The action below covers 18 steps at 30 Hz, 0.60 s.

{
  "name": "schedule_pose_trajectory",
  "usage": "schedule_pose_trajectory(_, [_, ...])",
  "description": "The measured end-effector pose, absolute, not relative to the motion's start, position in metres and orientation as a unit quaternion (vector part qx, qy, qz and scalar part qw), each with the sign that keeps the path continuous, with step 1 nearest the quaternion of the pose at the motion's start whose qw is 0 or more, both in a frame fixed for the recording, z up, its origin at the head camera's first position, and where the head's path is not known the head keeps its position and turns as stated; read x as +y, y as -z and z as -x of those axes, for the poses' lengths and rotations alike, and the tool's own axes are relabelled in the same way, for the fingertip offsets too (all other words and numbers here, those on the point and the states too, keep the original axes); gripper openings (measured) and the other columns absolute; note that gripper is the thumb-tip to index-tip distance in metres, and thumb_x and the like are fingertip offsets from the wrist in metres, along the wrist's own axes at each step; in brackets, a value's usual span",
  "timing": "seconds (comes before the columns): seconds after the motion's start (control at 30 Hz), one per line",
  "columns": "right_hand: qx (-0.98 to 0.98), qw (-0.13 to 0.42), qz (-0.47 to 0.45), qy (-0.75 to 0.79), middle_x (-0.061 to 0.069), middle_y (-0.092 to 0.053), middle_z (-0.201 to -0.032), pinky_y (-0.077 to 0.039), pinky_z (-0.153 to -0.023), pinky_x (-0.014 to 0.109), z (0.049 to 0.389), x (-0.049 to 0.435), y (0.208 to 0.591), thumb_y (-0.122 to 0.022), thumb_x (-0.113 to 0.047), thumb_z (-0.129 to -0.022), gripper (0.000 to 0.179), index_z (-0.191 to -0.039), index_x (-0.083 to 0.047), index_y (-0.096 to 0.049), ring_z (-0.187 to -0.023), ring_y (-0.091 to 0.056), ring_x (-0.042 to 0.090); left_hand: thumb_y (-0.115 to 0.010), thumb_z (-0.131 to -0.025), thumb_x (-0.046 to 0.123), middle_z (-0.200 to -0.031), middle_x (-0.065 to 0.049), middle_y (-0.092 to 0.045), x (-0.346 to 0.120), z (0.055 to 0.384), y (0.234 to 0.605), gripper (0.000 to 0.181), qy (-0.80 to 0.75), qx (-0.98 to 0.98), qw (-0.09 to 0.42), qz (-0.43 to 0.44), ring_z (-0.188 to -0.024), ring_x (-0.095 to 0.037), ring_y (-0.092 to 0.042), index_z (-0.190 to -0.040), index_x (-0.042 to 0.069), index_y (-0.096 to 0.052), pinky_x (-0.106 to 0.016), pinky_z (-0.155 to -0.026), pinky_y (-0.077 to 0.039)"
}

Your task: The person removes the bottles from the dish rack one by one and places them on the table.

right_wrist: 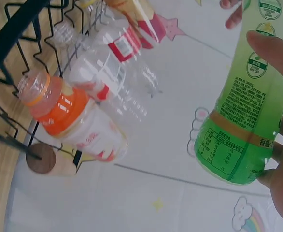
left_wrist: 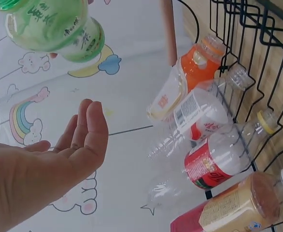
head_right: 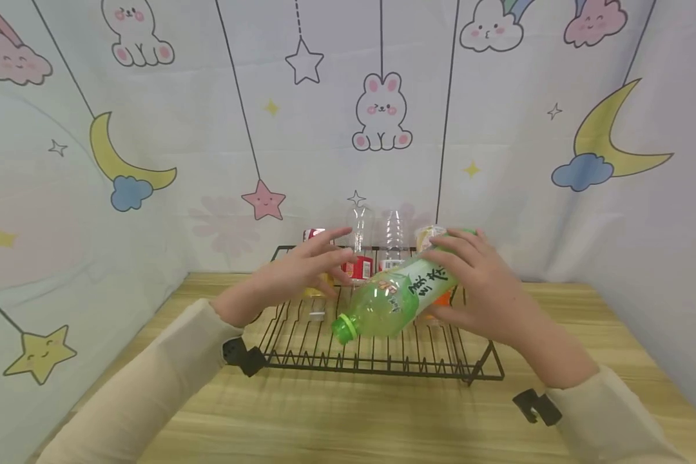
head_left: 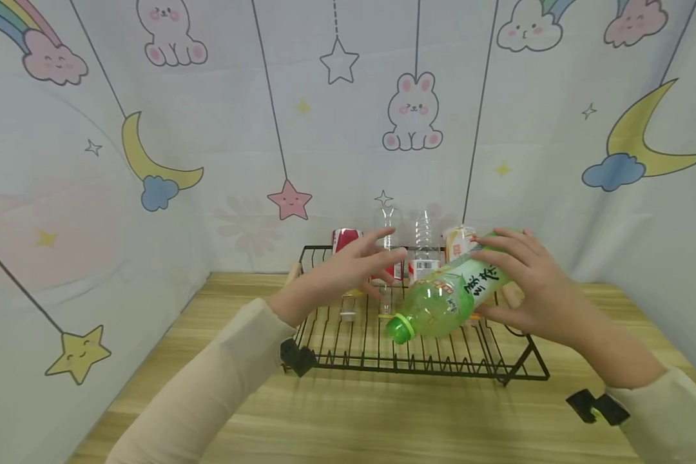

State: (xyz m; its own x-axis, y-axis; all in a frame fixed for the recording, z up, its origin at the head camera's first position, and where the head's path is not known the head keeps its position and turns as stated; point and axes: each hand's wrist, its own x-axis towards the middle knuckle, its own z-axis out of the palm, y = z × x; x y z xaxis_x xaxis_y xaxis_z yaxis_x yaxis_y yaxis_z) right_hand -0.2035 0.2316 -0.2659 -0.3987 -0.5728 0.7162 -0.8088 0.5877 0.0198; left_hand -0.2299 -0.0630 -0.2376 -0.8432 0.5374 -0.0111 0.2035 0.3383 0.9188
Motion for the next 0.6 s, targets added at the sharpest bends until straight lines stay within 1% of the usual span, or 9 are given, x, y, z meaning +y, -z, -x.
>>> schedule_pose_trajectory(0.07, [-0.818,0.359,-0.411,-0.18,0.018,-0.054,-0.13,-0.019,-0.114,0.059,0.206,0.238,0.265,-0.05,-0.067,-0.086,0.074,-0.124,-0.005,-0.058,-0.13,-0.04,0.039,-0.054,-0.096,0.046,-0.136,-0.007,-0.051,-0.067,0.234,0.238,0.07,-0.529,0.806,0.142,-0.224,-0.108,-0.022,-0.061,-0.154,0.027,-0.018,-0.04,-0.085,-0.055])
schedule_pose_trajectory(0.2, [-0.826,0.365,-0.378,-0.205,0.02,-0.053,-0.131,-0.027,-0.113,0.031,0.211,0.254,0.262,-0.052,-0.068,-0.084,0.078,-0.125,-0.002,-0.058,-0.132,-0.039,0.037,-0.055,-0.096,0.046,-0.132,-0.005,-0.053,-0.076,0.244,0.239,0.072,-0.525,0.818,0.111,-0.207,-0.109,-0.022,-0.059,-0.154,0.027,-0.017,-0.041,-0.087,-0.054])
schedule_pose_trajectory(0.27, [-0.837,0.359,-0.352,-0.216,0.019,-0.052,-0.133,-0.026,-0.109,0.022,0.212,0.263,0.261,-0.069,-0.055,-0.082,0.07,-0.126,-0.003,-0.057,-0.133,-0.038,0.036,-0.056,-0.096,0.045,-0.132,-0.005,-0.053,-0.08,0.248,0.238,0.074,-0.526,0.822,0.098,-0.195,-0.108,-0.022,-0.058,-0.154,0.026,-0.016,-0.041,-0.088,-0.053])
schedule_pose_trajectory(0.33, [-0.85,0.354,-0.321,-0.221,0.019,-0.05,-0.135,-0.028,-0.103,0.017,0.212,0.272,0.259,-0.083,-0.035,-0.075,0.068,-0.128,-0.003,-0.056,-0.132,-0.039,0.037,-0.057,-0.095,0.044,-0.133,-0.005,-0.052,-0.085,0.252,0.237,0.075,-0.53,0.824,0.084,-0.185,-0.107,-0.023,-0.059,-0.155,0.026,-0.015,-0.042,-0.089,-0.053])
schedule_pose_trajectory(0.37, [-0.856,0.351,-0.306,-0.224,0.019,-0.05,-0.136,-0.031,-0.102,0.021,0.212,0.277,0.258,-0.086,-0.024,-0.07,0.069,-0.129,-0.003,-0.055,-0.131,-0.039,0.037,-0.058,-0.095,0.044,-0.134,-0.006,-0.052,-0.087,0.253,0.237,0.076,-0.529,0.826,0.075,-0.18,-0.107,-0.024,-0.059,-0.155,0.025,-0.014,-0.042,-0.089,-0.052])
schedule_pose_trajectory(0.43, [-0.867,0.35,-0.275,-0.226,0.02,-0.049,-0.137,-0.034,-0.098,0.029,0.212,0.286,0.255,-0.086,-0.003,-0.059,0.077,-0.13,-0.002,-0.054,-0.128,-0.041,0.04,-0.059,-0.094,0.045,-0.135,-0.008,-0.051,-0.09,0.255,0.237,0.079,-0.525,0.832,0.056,-0.171,-0.108,-0.025,-0.059,-0.155,0.025,-0.013,-0.043,-0.091,-0.052])
schedule_pose_trajectory(0.5, [-0.871,0.352,-0.249,-0.234,0.021,-0.049,-0.137,-0.036,-0.095,0.039,0.214,0.296,0.255,-0.086,-0.001,-0.059,0.078,-0.13,0.0,-0.054,-0.125,-0.041,0.042,-0.06,-0.093,0.045,-0.137,-0.01,-0.048,-0.093,0.258,0.239,0.081,-0.523,0.837,0.039,-0.157,-0.111,-0.028,-0.057,-0.155,0.025,-0.012,-0.045,-0.093,-0.05])
schedule_pose_trajectory(0.57, [-0.875,0.353,-0.224,-0.244,0.024,-0.048,-0.137,-0.036,-0.094,0.051,0.216,0.305,0.255,-0.086,-0.004,-0.062,0.075,-0.13,0.001,-0.053,-0.125,-0.04,0.045,-0.062,-0.092,0.046,-0.139,-0.012,-0.046,-0.096,0.261,0.241,0.083,-0.519,0.842,0.023,-0.142,-0.116,-0.03,-0.054,-0.155,0.025,-0.012,-0.048,-0.095,-0.048])
schedule_pose_trajectory(0.6, [-0.876,0.353,-0.211,-0.251,0.025,-0.047,-0.137,-0.035,-0.093,0.053,0.217,0.31,0.256,-0.085,-0.006,-0.064,0.074,-0.13,0.001,-0.052,-0.124,-0.04,0.046,-0.062,-0.091,0.046,-0.141,-0.013,-0.044,-0.097,0.263,0.242,0.084,-0.517,0.846,0.017,-0.133,-0.119,-0.031,-0.052,-0.155,0.024,-0.012,-0.05,-0.097,-0.047])
